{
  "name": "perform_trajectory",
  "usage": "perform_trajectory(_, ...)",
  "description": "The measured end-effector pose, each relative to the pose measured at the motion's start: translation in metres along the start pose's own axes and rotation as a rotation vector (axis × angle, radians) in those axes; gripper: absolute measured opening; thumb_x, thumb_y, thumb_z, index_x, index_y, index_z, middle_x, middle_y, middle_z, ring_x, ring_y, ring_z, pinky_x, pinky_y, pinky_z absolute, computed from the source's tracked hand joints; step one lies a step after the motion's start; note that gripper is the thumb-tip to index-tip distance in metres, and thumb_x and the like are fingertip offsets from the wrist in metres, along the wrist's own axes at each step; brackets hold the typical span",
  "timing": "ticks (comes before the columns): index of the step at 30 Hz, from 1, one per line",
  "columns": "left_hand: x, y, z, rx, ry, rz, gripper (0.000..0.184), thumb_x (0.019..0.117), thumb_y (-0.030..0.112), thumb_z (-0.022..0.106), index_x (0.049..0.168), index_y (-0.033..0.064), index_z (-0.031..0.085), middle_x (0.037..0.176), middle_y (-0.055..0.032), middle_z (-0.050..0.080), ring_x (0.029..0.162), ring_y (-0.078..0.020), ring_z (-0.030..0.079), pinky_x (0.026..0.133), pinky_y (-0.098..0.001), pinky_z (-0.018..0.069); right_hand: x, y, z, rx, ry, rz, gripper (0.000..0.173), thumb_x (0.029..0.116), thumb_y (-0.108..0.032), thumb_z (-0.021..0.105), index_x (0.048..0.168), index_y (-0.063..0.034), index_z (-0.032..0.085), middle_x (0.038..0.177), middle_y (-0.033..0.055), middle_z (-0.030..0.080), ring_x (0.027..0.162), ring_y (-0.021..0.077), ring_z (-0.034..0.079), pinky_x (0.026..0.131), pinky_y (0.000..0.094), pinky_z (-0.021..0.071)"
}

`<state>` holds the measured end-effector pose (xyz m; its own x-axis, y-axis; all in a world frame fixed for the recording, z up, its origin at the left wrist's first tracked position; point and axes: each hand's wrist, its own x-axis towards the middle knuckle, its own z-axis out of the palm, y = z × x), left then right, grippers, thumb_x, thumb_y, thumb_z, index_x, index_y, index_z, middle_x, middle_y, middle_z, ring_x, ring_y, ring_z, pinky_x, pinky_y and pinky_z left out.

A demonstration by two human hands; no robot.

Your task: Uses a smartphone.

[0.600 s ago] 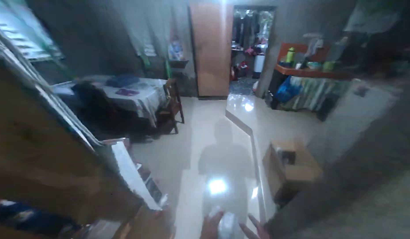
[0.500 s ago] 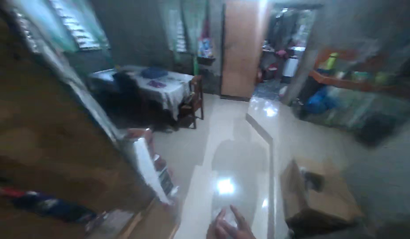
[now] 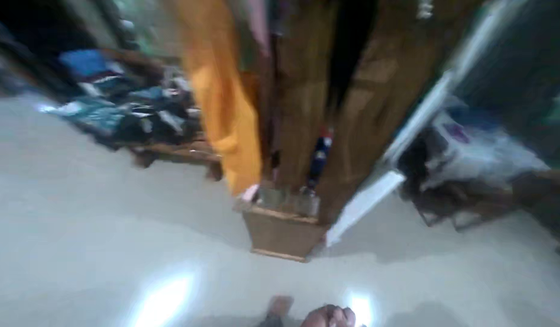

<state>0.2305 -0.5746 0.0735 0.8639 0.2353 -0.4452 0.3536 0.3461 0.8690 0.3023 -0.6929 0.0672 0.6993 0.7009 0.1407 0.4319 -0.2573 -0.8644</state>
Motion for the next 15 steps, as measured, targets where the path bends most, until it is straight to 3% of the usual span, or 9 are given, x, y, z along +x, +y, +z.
perform_trajectory(1, -0.01, 0.012, -0.02, 0.182, 0.017, -0.003, 0.033, 0.1082, 0.016, 0.044, 0.128, -0.0026, 0.063, 0.113, -0.0145, 0.07, 0.108, -0.0203, 0.065, 0.1, -0.0411, 0.0498, 0.014, -0.015, 0.01, 0.01, -0.07, 0.033, 0.037, 0.1046, -0.022, 0.051, 0.093, 0.0081, 0.07, 0.078, 0.0142, 0.07, 0.074, 0.0191, 0.069, 0.073, 0.0402, 0.0588)
perform_trajectory(2, -0.018, 0.02, -0.04, 0.267, 0.03, 0.005, 0.038, 0.1094, 0.02, 0.042, 0.134, -0.0032, 0.06, 0.123, -0.0207, 0.068, 0.117, -0.0283, 0.064, 0.105, -0.0491, 0.0474, 0.028, -0.03, 0.02, 0.035, -0.144, 0.048, 0.035, 0.1043, -0.021, 0.052, 0.093, 0.0067, 0.07, 0.076, 0.0121, 0.069, 0.072, 0.0174, 0.067, 0.07, 0.0391, 0.0576)
perform_trajectory(4, -0.035, 0.019, -0.079, 0.022, 0.166, 0.056, 0.038, 0.1107, 0.019, 0.036, 0.135, 0.0, 0.059, 0.119, -0.0155, 0.069, 0.112, -0.022, 0.065, 0.101, -0.0428, 0.0514, 0.054, -0.056, 0.047, 0.154, -0.282, 0.029, 0.024, 0.1023, -0.018, 0.058, 0.101, 0.0019, 0.071, 0.084, 0.0062, 0.07, 0.075, 0.0106, 0.066, 0.071, 0.0322, 0.0576)
perform_trajectory(5, -0.041, 0.013, -0.101, -0.25, 0.245, 0.105, 0.038, 0.1119, 0.022, 0.03, 0.127, 0.0045, 0.061, 0.107, -0.0075, 0.071, 0.1, -0.0143, 0.068, 0.091, -0.0356, 0.0566, 0.066, -0.065, 0.065, 0.224, -0.349, 0.011, 0.02, 0.1007, -0.017, 0.062, 0.108, -0.0004, 0.071, 0.094, 0.0056, 0.072, 0.083, 0.0099, 0.068, 0.076, 0.0308, 0.0588)
perform_trajectory(6, -0.05, 0.011, -0.126, -0.49, 0.288, 0.155, 0.043, 0.1124, 0.027, 0.026, 0.118, 0.0081, 0.063, 0.098, -0.004, 0.073, 0.091, -0.0125, 0.07, 0.083, -0.0344, 0.06, 0.077, -0.075, 0.083, 0.26, -0.414, 0.0, 0.024, 0.1, -0.019, 0.064, 0.116, -0.0023, 0.071, 0.107, 0.0068, 0.073, 0.095, 0.0114, 0.07, 0.083, 0.0315, 0.0602)
perform_trajectory(8, -0.077, 0.013, -0.189, -0.754, 0.389, 0.223, 0.055, 0.1121, 0.04, 0.02, 0.11, 0.0106, 0.066, 0.092, -0.0045, 0.075, 0.085, -0.0153, 0.072, 0.076, -0.0378, 0.0623, 0.105, -0.094, 0.125, 0.215, -0.511, 0.017, 0.035, 0.102, -0.028, 0.062, 0.128, -0.0066, 0.069, 0.125, 0.0087, 0.069, 0.11, 0.0149, 0.069, 0.092, 0.0341, 0.0595)
perform_trajectory(11, -0.129, 0.006, -0.29, -0.743, 0.791, 0.272, 0.051, 0.1123, 0.041, 0.025, 0.115, 0.0075, 0.063, 0.09, -0.0048, 0.072, 0.081, -0.0158, 0.071, 0.073, -0.0383, 0.0612, 0.154, -0.119, 0.205, 0.107, -0.567, 0.187, 0.038, 0.103, -0.035, 0.061, 0.132, -0.0117, 0.067, 0.128, 0.0072, 0.069, 0.111, 0.0159, 0.068, 0.098, 0.0368, 0.0569)
perform_trajectory(15, -0.211, 0.009, -0.406, -0.659, 1.028, 0.36, 0.043, 0.1113, 0.035, 0.021, 0.119, 0.0103, 0.056, 0.092, 0.0007, 0.07, 0.083, -0.0094, 0.069, 0.073, -0.0343, 0.0606, 0.226, -0.144, 0.336, 0.09, -0.558, 0.194, 0.036, 0.1045, -0.034, 0.058, 0.129, -0.0084, 0.067, 0.121, 0.0108, 0.07, 0.104, 0.0199, 0.069, 0.093, 0.0409, 0.0575)
